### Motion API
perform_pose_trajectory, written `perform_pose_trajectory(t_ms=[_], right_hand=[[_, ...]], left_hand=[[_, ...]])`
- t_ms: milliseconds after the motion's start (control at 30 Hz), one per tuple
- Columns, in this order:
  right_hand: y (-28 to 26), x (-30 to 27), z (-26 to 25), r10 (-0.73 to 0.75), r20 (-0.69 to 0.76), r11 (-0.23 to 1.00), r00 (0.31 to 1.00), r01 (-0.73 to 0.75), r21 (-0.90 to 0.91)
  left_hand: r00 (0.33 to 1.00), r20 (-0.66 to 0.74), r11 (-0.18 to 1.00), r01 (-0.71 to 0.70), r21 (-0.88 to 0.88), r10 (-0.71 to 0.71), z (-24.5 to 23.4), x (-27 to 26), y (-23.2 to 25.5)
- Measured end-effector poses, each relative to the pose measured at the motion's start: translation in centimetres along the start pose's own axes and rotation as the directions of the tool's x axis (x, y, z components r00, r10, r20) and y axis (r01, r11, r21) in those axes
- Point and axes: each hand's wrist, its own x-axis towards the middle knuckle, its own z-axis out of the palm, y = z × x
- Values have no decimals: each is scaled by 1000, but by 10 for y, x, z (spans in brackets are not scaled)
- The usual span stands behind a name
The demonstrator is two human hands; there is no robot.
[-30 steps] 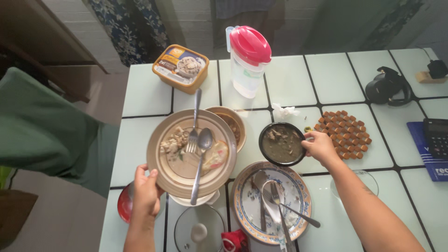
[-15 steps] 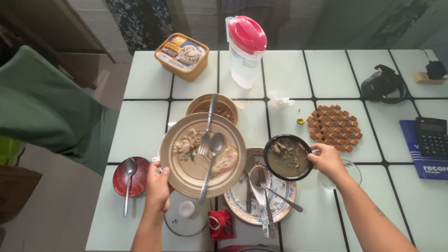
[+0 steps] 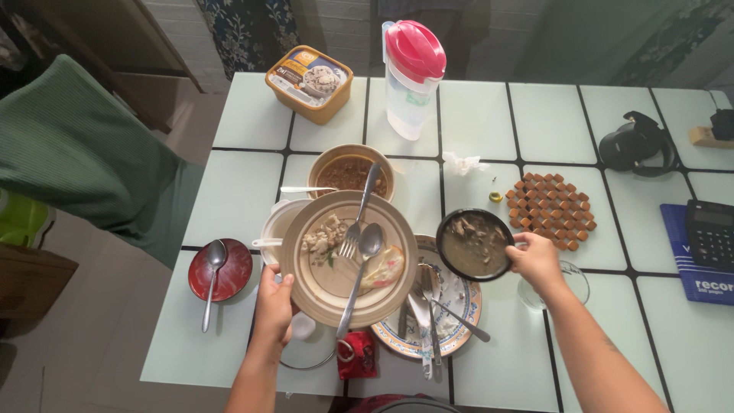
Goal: The person clears used dishes, bowls, and cutlery from a glass-topped dining table, stacking the plates and utensils and picking up a piece of trash from the floor.
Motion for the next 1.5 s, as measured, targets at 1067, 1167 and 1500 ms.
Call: perform_pose_trajectory(t_ms=[1067,1167,1500], right_hand=[[-107,-64,48,-878,106,375,467,808,-455],[-123,-83,41,-875,332,154,352,853,-499],[-57,-93,-5,-413,289,652,863,503,-567]], left_hand=[[962,193,968,153,200,-192,27,-8,-30],[955,230,935,100,341,-186,38,5,-45],[935,288,978,184,101,-205,93,14,-79]])
